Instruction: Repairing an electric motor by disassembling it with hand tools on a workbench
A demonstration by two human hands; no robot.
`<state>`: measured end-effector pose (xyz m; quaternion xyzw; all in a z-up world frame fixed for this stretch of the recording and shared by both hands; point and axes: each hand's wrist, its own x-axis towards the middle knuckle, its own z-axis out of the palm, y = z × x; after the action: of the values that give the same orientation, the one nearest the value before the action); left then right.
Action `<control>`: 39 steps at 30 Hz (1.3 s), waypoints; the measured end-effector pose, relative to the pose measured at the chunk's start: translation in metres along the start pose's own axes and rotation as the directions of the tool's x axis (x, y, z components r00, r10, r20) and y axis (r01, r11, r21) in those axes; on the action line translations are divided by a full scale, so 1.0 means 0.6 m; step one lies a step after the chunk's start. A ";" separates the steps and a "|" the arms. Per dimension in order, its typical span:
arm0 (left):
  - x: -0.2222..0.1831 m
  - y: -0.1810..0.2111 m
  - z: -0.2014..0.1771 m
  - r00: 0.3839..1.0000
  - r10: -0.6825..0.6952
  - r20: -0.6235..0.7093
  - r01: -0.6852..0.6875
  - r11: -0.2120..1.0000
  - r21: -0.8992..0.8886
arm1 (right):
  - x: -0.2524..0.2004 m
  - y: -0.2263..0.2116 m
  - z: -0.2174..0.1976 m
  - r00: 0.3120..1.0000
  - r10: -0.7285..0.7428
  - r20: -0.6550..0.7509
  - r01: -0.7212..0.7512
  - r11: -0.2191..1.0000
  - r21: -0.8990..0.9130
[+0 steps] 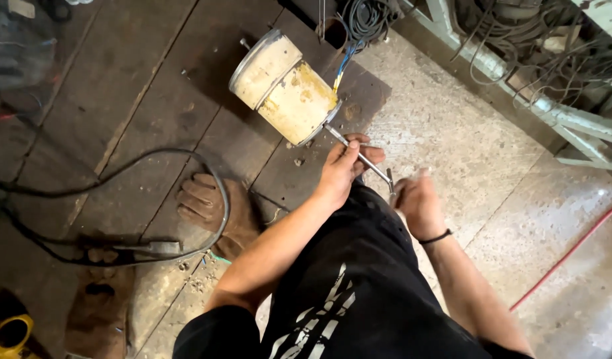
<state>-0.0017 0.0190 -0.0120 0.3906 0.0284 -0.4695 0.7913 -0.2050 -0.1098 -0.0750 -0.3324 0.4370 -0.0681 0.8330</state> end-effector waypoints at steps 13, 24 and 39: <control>0.000 0.021 0.009 0.999 0.009 -0.045 -0.006 0.998 0.056 | -0.091 -0.167 0.206 0.311 -0.553 0.773 0.706 -0.410 -0.577; -0.004 0.029 -0.005 0.988 0.071 -0.136 -0.040 0.975 0.219 | 0.068 -0.258 0.301 0.780 0.520 0.347 0.421 -0.026 -0.907; -0.034 0.039 0.063 0.925 0.302 -0.231 -0.343 0.926 -0.161 | 0.103 -0.267 0.282 0.410 0.703 0.581 0.132 0.585 -0.801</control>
<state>-0.0075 0.0151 0.0366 0.3549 0.0903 -0.2850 0.8858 -0.0080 -0.1747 0.0481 -0.5355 -0.0094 0.4612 0.7074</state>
